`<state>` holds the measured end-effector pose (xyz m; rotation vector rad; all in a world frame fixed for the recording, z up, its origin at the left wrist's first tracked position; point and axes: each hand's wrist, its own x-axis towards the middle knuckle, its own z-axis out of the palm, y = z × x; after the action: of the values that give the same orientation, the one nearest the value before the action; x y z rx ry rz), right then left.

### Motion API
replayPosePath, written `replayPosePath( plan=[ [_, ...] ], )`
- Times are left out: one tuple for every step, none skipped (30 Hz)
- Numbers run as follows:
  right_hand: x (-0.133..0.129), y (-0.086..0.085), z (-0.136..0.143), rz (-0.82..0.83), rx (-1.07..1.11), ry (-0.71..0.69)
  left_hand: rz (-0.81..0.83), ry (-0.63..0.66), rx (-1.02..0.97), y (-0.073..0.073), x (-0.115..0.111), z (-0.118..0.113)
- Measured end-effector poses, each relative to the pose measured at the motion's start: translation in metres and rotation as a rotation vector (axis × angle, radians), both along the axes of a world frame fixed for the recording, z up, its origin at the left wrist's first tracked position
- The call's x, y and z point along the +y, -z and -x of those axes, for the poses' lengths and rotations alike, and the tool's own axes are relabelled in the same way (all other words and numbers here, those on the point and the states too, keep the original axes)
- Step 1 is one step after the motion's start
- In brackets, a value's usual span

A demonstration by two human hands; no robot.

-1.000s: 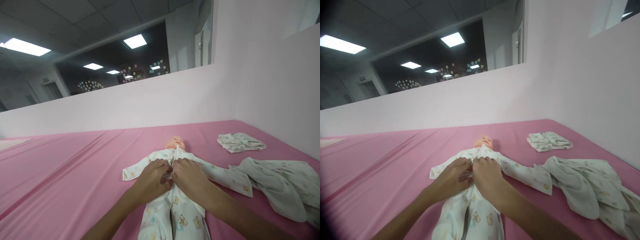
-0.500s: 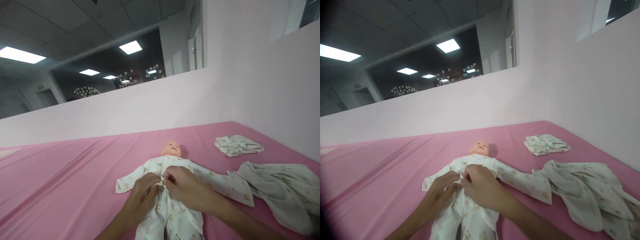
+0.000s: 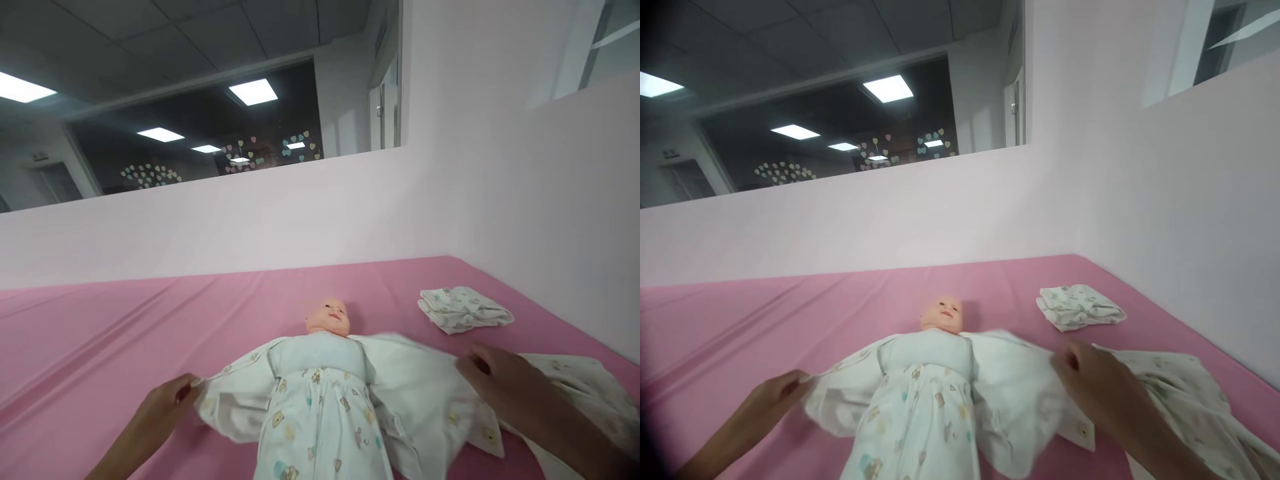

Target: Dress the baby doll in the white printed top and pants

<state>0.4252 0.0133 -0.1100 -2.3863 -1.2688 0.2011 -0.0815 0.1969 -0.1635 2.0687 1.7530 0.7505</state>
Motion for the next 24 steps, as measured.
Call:
replayPosePath(
  plan=[
    [-0.007,0.014,-0.015,0.041,-0.012,0.003,0.025,0.008,-0.030,0.011,0.003,0.006],
    [-0.012,0.026,-0.025,0.092,-0.007,-0.010,0.038,-0.001,-0.071,0.018,0.004,0.007],
    [-0.015,0.033,-0.028,0.077,-0.029,-0.027,0.043,-0.021,-0.114,0.020,0.003,0.003],
    [-0.016,0.035,-0.024,0.037,-0.052,-0.060,0.038,-0.036,-0.155,0.019,0.001,-0.006],
    [-0.013,0.032,-0.014,-0.040,-0.083,-0.117,0.029,-0.016,-0.167,0.014,-0.002,-0.019],
    [-0.007,0.024,0.001,-0.098,-0.095,-0.174,-0.030,0.002,-0.167,0.007,-0.006,-0.035],
    [0.002,0.012,0.021,-0.156,-0.109,-0.221,-0.057,0.034,-0.140,-0.001,-0.010,-0.053],
    [0.013,-0.002,0.044,-0.178,-0.116,-0.301,-0.045,0.064,-0.096,-0.009,-0.013,-0.072],
    [0.026,-0.017,0.068,-0.199,-0.111,-0.391,-0.057,0.095,-0.051,-0.015,-0.016,-0.090],
    [0.041,-0.031,0.093,-0.215,-0.101,-0.481,-0.107,0.124,0.007,-0.019,-0.018,-0.106],
    [0.056,-0.044,0.116,-0.220,-0.105,-0.603,-0.164,0.136,0.081,-0.022,-0.018,-0.119],
    [0.071,-0.053,0.138,-0.207,-0.135,-0.724,-0.204,0.139,0.167,-0.023,-0.018,-0.129],
    [0.085,-0.059,0.158,-0.182,-0.186,-0.835,-0.220,0.125,0.245,-0.022,-0.017,-0.135],
    [0.100,-0.061,0.174,-0.142,-0.251,-0.925,-0.225,0.109,0.303,-0.021,-0.015,-0.137],
    [0.113,-0.061,0.189,-0.068,-0.302,-0.997,-0.223,0.096,0.339,-0.019,-0.014,-0.137],
    [0.125,-0.058,0.201,0.007,-0.343,-1.049,-0.217,0.091,0.349,-0.017,-0.012,-0.134],
    [0.136,-0.054,0.212,0.075,-0.375,-1.077,-0.211,0.100,0.341,-0.016,-0.011,-0.130],
    [0.146,-0.048,0.221,0.135,-0.398,-1.095,-0.209,0.116,0.327,-0.015,-0.011,-0.125],
    [0.154,-0.042,0.229,0.187,-0.416,-1.098,-0.207,0.134,0.321,-0.015,-0.011,-0.121],
    [0.160,-0.036,0.235,0.230,-0.428,-1.090,-0.206,0.148,0.329,-0.015,-0.011,-0.117],
    [0.164,-0.031,0.240,0.263,-0.437,-1.075,-0.206,0.153,0.351,-0.016,-0.012,-0.113],
    [0.167,-0.028,0.244,0.287,-0.444,-1.057,-0.203,0.147,0.382,-0.017,-0.013,-0.110],
    [0.169,-0.025,0.245,0.301,-0.446,-1.043,-0.198,0.135,0.412,-0.018,-0.015,-0.108],
    [0.169,-0.024,0.245,0.300,-0.445,-1.037,-0.188,0.123,0.432,-0.019,-0.016,-0.104]
  ],
)
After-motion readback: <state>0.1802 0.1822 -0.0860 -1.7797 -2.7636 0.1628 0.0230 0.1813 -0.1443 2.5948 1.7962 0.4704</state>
